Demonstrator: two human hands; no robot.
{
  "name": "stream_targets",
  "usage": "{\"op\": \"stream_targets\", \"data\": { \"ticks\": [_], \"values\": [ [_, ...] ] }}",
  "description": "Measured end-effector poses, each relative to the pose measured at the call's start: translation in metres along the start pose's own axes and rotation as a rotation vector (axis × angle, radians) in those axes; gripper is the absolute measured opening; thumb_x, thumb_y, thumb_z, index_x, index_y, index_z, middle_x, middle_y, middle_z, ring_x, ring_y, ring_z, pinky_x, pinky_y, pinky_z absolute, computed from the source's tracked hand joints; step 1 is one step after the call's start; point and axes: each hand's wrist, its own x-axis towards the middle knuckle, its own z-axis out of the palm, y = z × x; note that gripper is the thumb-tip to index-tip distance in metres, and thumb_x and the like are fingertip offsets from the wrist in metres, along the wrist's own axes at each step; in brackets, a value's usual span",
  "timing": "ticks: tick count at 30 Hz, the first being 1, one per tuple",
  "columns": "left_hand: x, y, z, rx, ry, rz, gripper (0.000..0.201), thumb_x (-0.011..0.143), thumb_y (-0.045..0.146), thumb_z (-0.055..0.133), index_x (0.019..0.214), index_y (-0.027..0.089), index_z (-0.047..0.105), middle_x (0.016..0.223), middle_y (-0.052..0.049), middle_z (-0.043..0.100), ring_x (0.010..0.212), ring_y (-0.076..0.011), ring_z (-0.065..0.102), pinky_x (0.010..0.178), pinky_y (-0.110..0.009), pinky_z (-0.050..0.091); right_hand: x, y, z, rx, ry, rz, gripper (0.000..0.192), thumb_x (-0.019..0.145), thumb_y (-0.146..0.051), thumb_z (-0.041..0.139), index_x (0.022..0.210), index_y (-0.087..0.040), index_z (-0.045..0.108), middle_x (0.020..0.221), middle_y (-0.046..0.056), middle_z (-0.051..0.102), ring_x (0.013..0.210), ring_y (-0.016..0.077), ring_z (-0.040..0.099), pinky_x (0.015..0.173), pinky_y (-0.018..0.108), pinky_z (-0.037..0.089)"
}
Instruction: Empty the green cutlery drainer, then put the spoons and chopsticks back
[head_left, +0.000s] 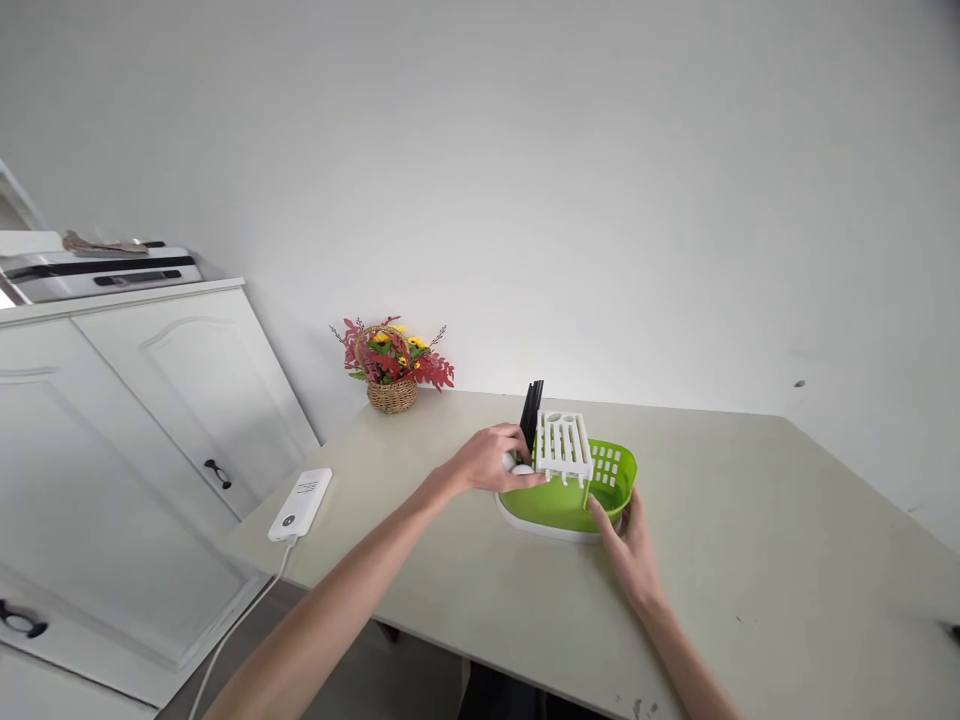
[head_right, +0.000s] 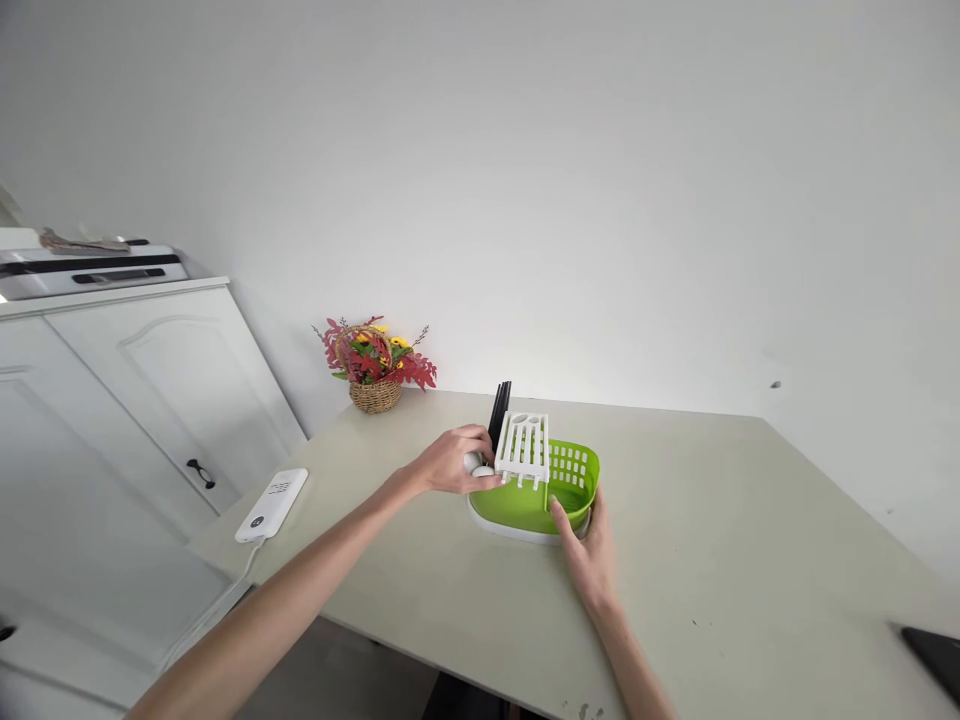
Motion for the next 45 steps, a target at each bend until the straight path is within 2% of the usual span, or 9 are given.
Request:
{"op": "stream_targets", "data": {
  "ticks": [3,7,14,18,22,28,33,38,45],
  "values": [
    [-0.002,-0.001,0.003,0.020,0.011,0.053,0.034,0.088,0.054,0.073,0.078,0.021,0.074,0.088,-0.003,0.073,0.077,-0.0164,0.069,0.069,-0.028,0.050,0.000,-0.004,0.000,-0.008,-0.008,0.001,0.087,0.082,-0.061,0.073,0.155,-0.025,0.043,0.147,0.010,0.060,0.136,0.0332,0.054,0.112,0.050,0.046],
    [-0.005,-0.006,0.005,0.036,-0.002,0.120,0.041,0.093,0.059,0.066,0.081,0.021,0.076,0.086,-0.005,0.073,0.075,-0.0161,0.069,0.069,-0.026,0.049,-0.001,-0.011,-0.001,-0.020,-0.027,0.012,0.079,0.085,-0.057,0.072,0.153,-0.027,0.046,0.147,0.009,0.060,0.135,0.0323,0.056,0.113,0.051,0.045],
    [-0.005,-0.011,0.008,-0.027,-0.029,0.092,0.047,0.092,0.066,0.063,0.086,0.023,0.079,0.088,-0.006,0.073,0.077,-0.0178,0.068,0.074,-0.027,0.049,-0.001,-0.011,-0.001,-0.023,-0.014,0.026,0.079,0.086,-0.056,0.072,0.154,-0.025,0.045,0.148,0.011,0.059,0.133,0.0315,0.057,0.114,0.049,0.044],
    [-0.004,-0.011,0.007,-0.063,-0.011,0.117,0.048,0.093,0.066,0.062,0.081,0.022,0.077,0.084,-0.007,0.072,0.074,-0.0183,0.065,0.071,-0.029,0.048,0.000,-0.009,0.000,-0.009,-0.009,0.023,0.080,0.086,-0.056,0.072,0.154,-0.025,0.043,0.151,0.011,0.057,0.135,0.0314,0.056,0.114,0.050,0.043],
    [-0.005,-0.013,0.005,-0.103,0.009,0.070,0.048,0.090,0.068,0.064,0.084,0.022,0.078,0.083,-0.007,0.072,0.073,-0.0185,0.064,0.070,-0.029,0.047,0.000,-0.011,0.001,0.011,-0.023,0.018,0.081,0.086,-0.055,0.072,0.155,-0.025,0.042,0.153,0.011,0.055,0.137,0.0310,0.054,0.115,0.048,0.043],
    [-0.005,-0.018,-0.005,-0.182,0.147,0.016,0.047,0.088,0.067,0.067,0.082,0.022,0.079,0.078,-0.006,0.072,0.068,-0.0163,0.062,0.066,-0.027,0.047,0.000,-0.013,-0.001,-0.007,-0.037,0.019,0.081,0.088,-0.055,0.071,0.157,-0.027,0.040,0.151,0.010,0.056,0.138,0.0313,0.053,0.114,0.050,0.044],
    [0.001,-0.020,-0.014,-0.157,0.300,-0.159,0.053,0.089,0.070,0.063,0.082,0.021,0.081,0.072,-0.003,0.068,0.060,-0.0131,0.055,0.056,-0.024,0.041,0.000,-0.011,-0.002,-0.010,-0.036,0.029,0.078,0.088,-0.055,0.071,0.155,-0.027,0.043,0.151,0.010,0.057,0.137,0.0314,0.053,0.114,0.049,0.044],
    [0.010,-0.022,-0.016,-0.149,0.411,-0.278,0.058,0.085,0.072,0.066,0.072,0.017,0.076,0.065,0.000,0.064,0.055,-0.0116,0.056,0.050,-0.022,0.039,0.001,-0.011,-0.002,0.006,-0.042,0.032,0.078,0.087,-0.055,0.072,0.153,-0.027,0.044,0.151,0.010,0.056,0.136,0.0314,0.054,0.114,0.049,0.043],
    [0.029,-0.017,-0.031,-0.101,0.418,-0.258,0.060,0.083,0.073,0.068,0.068,0.016,0.071,0.060,0.001,0.063,0.050,-0.0108,0.058,0.046,-0.021,0.035,0.001,-0.010,-0.003,-0.019,-0.036,0.044,0.076,0.087,-0.055,0.072,0.152,-0.028,0.045,0.148,0.008,0.059,0.134,0.0318,0.056,0.113,0.050,0.044]
  ]
}}
